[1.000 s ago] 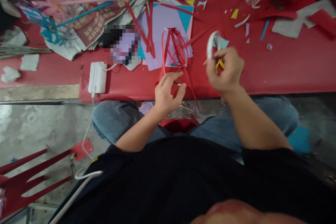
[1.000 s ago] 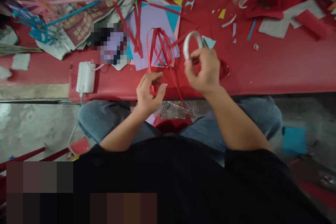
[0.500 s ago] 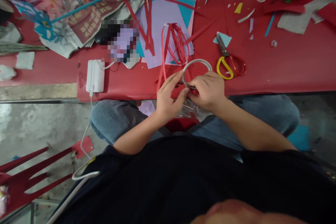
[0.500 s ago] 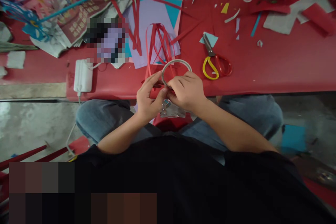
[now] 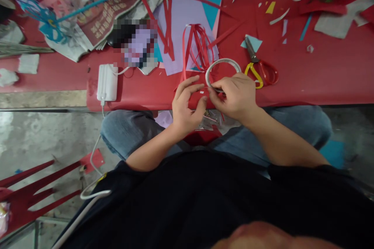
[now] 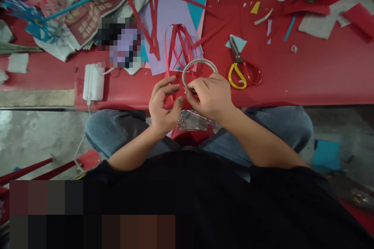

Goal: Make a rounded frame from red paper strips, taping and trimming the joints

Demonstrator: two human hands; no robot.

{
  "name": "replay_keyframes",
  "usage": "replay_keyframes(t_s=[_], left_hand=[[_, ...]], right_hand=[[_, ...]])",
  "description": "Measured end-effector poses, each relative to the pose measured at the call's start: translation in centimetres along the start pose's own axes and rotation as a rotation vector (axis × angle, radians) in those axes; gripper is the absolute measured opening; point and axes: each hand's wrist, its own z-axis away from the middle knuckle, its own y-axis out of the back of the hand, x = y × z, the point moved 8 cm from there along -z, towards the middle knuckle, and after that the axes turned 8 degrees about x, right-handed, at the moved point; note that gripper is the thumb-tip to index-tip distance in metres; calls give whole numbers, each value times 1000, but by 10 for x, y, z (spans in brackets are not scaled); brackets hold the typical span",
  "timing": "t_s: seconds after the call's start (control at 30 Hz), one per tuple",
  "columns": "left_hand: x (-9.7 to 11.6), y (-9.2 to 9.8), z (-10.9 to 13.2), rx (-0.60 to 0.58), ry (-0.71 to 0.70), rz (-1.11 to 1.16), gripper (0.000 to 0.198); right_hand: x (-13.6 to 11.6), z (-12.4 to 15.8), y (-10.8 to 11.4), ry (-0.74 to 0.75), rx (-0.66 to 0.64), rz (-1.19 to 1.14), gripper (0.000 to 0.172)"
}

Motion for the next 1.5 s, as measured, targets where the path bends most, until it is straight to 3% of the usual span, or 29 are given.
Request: replay_keyframes(t_s=[0.1, 0.17, 0.33, 0.53, 0.8, 1.0, 1.2, 1.33, 1.43, 1.5], left_hand=[[-2, 1, 1, -2, 13, -23, 63], [-4, 0, 1, -19, -1, -69, 74], [-4, -4, 2, -89, -73, -145, 54], [-1, 6, -4, 24, -114, -206, 16], [-12, 8, -10, 36, -22, -167, 14], [-16, 8, -13, 106, -21, 129, 9], [-37, -14, -10, 17, 261, 564, 18], [-60, -10, -17, 138, 590, 803, 27], [-67, 4, -30, 180, 652, 806, 28], [-66, 10, -35, 152, 653, 769, 26]], right_hand=[[1, 2, -5, -13, -36, -8, 23], [-2, 3, -7, 6, -49, -24, 22], [-3, 1, -6, 11, -52, 4, 27], [-5, -4, -5, 14, -75, 13, 31], [-11, -4, -4, 50, -59, 9, 25], [-13, -2, -2, 107, 55, -52, 18], [-30, 4, 17, 259, 409, -212, 15], [-28, 5, 28, 227, 488, -204, 15], [-3, -2, 43, 172, 562, -77, 18], [34, -13, 37, 41, 451, 51, 20]])
